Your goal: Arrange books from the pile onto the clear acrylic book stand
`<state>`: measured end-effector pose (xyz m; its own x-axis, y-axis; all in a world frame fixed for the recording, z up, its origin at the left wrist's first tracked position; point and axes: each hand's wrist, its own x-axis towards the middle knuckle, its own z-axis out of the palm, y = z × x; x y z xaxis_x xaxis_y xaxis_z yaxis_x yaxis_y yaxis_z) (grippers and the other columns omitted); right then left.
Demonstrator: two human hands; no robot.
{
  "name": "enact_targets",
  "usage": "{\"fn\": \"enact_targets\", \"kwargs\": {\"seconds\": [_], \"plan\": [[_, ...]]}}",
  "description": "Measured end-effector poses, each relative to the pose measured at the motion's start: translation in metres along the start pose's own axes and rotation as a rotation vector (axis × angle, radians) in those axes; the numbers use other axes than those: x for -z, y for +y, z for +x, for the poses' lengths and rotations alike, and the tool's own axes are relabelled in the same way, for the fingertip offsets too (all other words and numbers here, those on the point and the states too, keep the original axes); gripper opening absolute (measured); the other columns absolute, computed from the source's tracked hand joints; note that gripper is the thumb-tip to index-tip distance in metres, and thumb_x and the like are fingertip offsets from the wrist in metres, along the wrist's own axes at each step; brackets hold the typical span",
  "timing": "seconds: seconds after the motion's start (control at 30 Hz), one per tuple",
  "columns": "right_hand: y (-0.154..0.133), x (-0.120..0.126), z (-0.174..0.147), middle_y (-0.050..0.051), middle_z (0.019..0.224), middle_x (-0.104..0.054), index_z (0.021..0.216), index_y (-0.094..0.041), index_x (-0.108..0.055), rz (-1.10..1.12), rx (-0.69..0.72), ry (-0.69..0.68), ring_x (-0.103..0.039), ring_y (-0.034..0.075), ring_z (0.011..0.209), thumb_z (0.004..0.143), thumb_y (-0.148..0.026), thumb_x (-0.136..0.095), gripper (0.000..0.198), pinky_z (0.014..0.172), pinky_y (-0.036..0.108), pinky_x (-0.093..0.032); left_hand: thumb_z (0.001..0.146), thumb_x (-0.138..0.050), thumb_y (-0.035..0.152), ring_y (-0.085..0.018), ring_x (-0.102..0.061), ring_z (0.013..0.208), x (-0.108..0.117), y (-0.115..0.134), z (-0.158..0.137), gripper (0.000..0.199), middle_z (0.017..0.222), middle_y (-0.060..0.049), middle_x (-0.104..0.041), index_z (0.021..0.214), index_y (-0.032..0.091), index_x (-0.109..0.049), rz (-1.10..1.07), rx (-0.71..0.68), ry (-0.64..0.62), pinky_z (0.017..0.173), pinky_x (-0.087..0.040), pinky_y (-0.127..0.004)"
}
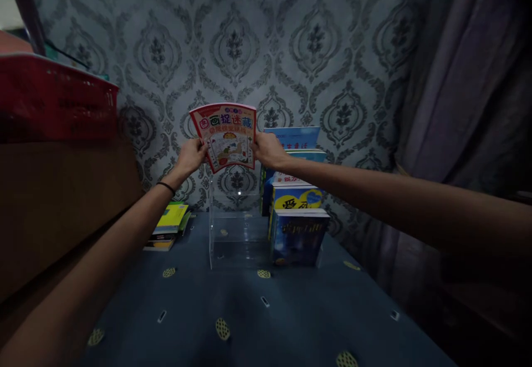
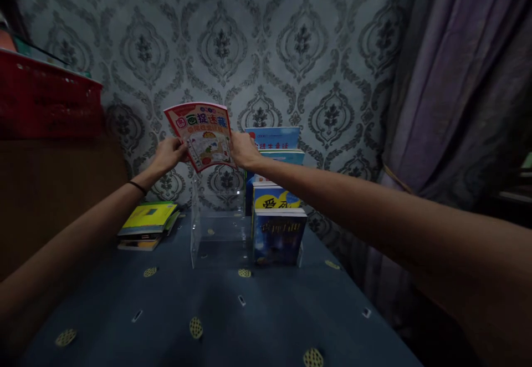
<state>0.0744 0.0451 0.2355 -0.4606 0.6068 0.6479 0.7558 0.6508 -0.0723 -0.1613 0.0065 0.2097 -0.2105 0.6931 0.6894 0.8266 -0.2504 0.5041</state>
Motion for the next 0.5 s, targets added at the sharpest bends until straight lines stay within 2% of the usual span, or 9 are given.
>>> {"fn": "enact_targets", "kwargs": {"seconds": [0.1, 0.27, 0.5], "plan": [[0.003, -0.004, 0.003, 0.017, 0.114, -0.073, 0.128, -0.012, -0.064, -0.007, -0.009, -0.011, -0.066, 0.03, 0.11, 0.091, -0.011, -0.048, 0.04, 0.092, 0.035, -0.052, 0.09, -0.054, 0.028, -0.025, -0.07, 0.077, -0.008, -0.006, 0.0, 0.02, 0.071, -0.007, -0.068, 0.075, 0.017, -0.06, 0.037, 0.016, 0.026, 0.078, -0.052, -0.035], [0.008, -0.01, 0.008, 0.018, 0.116, -0.072, 0.128, -0.012, -0.064, 0.009, -0.03, -0.018, -0.066, 0.032, 0.11, 0.091, -0.012, -0.049, 0.04, 0.093, 0.039, -0.053, 0.093, -0.05, 0.029, -0.02, -0.068, 0.07, -0.016, -0.016, 0.002, 0.019, 0.072, -0.004, -0.068, 0.081, 0.018, -0.06, 0.02, 0.011, -0.007, 0.071, -0.053, -0.029], [0.018, -0.011, 0.015, 0.021, 0.116, -0.07, 0.127, -0.007, -0.064, 0.027, -0.04, -0.042, -0.063, 0.035, 0.116, 0.089, -0.012, -0.053, 0.04, 0.097, 0.042, -0.051, 0.09, -0.053, 0.029, -0.018, -0.067, 0.069, -0.015, -0.025, 0.017, 0.015, 0.076, -0.003, -0.069, 0.09, 0.016, -0.062, -0.032, -0.012, -0.078, 0.076, -0.055, -0.03]]}}
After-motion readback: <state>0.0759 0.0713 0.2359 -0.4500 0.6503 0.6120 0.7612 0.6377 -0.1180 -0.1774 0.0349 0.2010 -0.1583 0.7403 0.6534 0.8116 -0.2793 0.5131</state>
